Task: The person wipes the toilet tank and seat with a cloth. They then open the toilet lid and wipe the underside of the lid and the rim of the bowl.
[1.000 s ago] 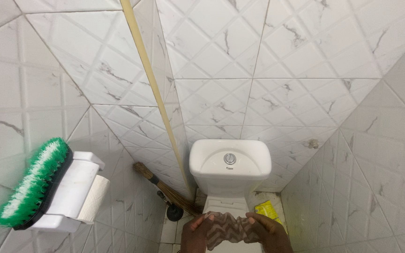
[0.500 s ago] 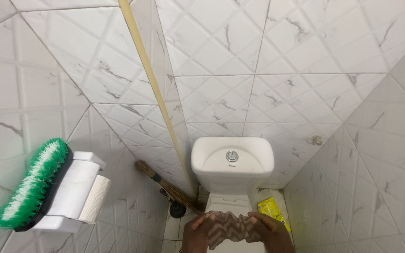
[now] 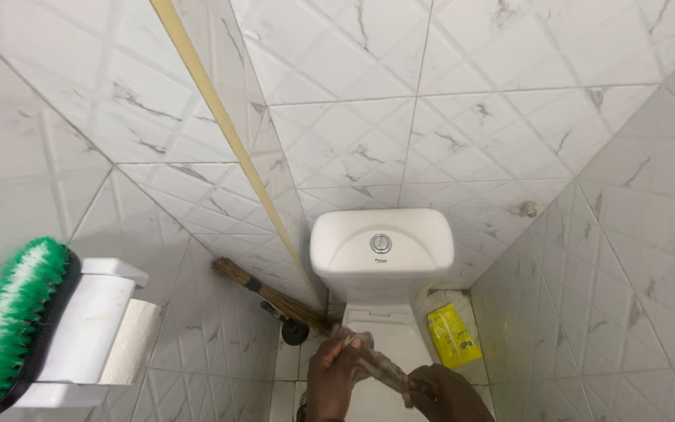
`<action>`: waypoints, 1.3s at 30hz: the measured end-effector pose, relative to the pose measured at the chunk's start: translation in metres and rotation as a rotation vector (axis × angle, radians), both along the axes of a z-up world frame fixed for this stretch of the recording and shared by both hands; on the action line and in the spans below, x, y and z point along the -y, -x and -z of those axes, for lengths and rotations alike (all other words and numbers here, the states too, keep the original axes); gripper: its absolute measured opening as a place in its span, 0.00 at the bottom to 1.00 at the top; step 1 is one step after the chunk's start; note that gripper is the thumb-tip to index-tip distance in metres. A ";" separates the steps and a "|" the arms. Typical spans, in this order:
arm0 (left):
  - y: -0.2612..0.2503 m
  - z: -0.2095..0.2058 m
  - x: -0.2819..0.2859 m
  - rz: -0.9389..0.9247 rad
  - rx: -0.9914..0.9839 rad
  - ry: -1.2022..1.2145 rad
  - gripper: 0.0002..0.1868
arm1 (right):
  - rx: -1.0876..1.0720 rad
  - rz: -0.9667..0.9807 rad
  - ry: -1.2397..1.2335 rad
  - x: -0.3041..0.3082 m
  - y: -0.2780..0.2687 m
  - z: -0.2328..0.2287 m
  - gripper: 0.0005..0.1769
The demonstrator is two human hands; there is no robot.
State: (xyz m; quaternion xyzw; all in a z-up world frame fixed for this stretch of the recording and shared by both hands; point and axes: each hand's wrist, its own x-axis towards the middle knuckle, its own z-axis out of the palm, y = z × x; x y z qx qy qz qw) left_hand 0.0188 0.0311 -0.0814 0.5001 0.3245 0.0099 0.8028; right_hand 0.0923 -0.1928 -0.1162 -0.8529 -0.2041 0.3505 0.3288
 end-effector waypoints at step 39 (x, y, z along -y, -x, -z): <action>-0.024 0.345 -0.045 1.284 -0.635 -1.003 0.62 | 0.239 0.674 0.043 -0.033 -0.051 0.252 0.24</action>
